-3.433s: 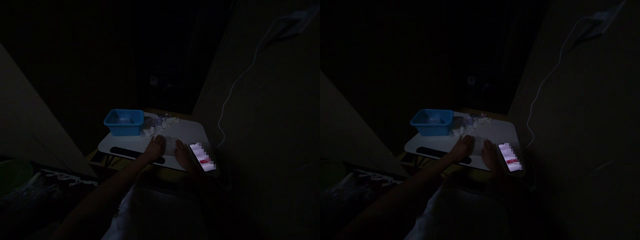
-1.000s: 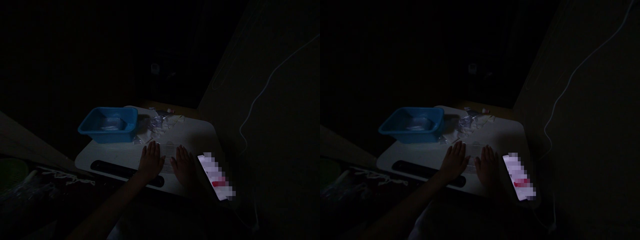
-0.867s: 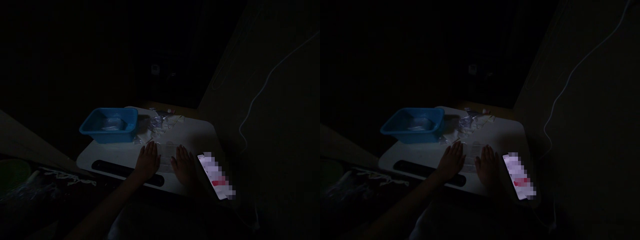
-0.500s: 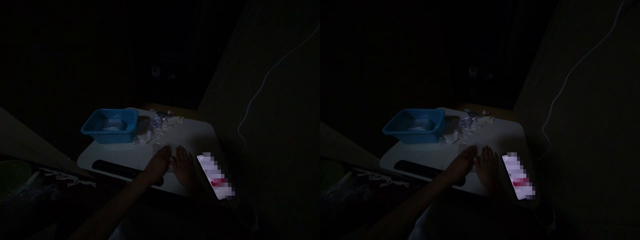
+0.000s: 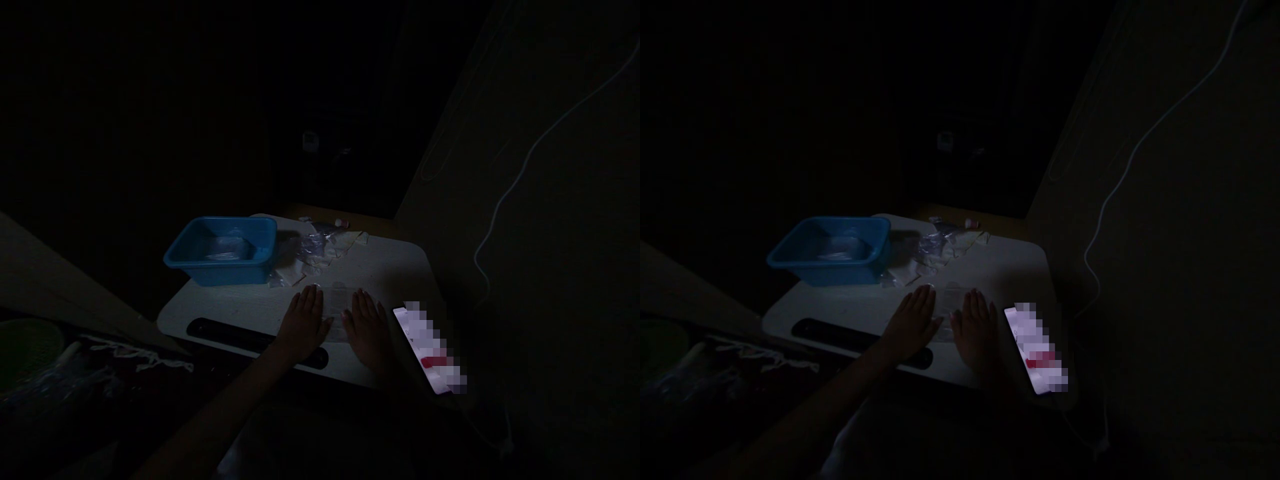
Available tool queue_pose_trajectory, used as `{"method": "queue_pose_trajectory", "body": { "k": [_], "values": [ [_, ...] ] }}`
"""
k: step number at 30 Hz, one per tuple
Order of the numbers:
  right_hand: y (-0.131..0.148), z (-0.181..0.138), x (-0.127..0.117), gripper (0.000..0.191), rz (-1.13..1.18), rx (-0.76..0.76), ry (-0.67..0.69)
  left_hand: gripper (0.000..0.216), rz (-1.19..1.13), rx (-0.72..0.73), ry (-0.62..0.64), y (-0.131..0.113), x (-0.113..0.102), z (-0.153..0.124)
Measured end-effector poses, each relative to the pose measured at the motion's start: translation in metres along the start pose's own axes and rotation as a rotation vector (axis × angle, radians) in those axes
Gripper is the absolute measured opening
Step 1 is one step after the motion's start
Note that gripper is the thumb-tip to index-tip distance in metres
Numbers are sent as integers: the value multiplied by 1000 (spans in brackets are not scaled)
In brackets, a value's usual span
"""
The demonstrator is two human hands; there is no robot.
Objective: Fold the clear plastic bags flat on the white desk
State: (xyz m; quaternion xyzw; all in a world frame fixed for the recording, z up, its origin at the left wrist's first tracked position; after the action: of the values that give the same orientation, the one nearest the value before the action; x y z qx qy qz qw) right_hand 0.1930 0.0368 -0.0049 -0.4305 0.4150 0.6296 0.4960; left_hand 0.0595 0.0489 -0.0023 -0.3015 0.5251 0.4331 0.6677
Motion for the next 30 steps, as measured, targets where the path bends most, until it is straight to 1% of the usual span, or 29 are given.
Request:
{"method": "queue_pose_trajectory", "body": {
  "k": [5,8,10,13,15,18,23,30],
  "values": [
    [-7,2,-4,49,62,-25,-55,58,-13,-5,-27,-2,0,0],
    [-1,4,-12,47,68,-73,-86,57,-12,-5,-19,-1,-1,0],
    [11,6,-14,48,61,-133,-52,57,-8,-3,-18,-1,-1,1],
    [28,8,-11,51,56,-218,32,55,0,9,4,0,-1,0],
    [31,9,-6,52,49,-234,67,56,2,11,25,0,-1,1],
    [21,8,1,52,32,-195,68,58,-2,-2,36,0,-2,1],
    [-2,4,3,52,-24,-66,5,59,-14,-20,19,-2,-4,1],
    [-3,4,5,53,-45,-24,16,63,-19,-58,-5,1,0,0]
  ]
}}
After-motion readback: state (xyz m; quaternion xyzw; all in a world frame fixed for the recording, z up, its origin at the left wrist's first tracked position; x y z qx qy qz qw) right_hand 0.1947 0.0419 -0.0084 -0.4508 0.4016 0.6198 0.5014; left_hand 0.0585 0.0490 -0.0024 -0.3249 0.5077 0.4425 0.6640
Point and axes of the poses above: each hand's wrist, its own z-axis towards the middle knuckle, its own x-axis out of the palm, y = z × x, the point moved 5 cm from there along z, towards the middle knuckle, and after that the axes turned 2 degrees about z, right-handed, at the moved point
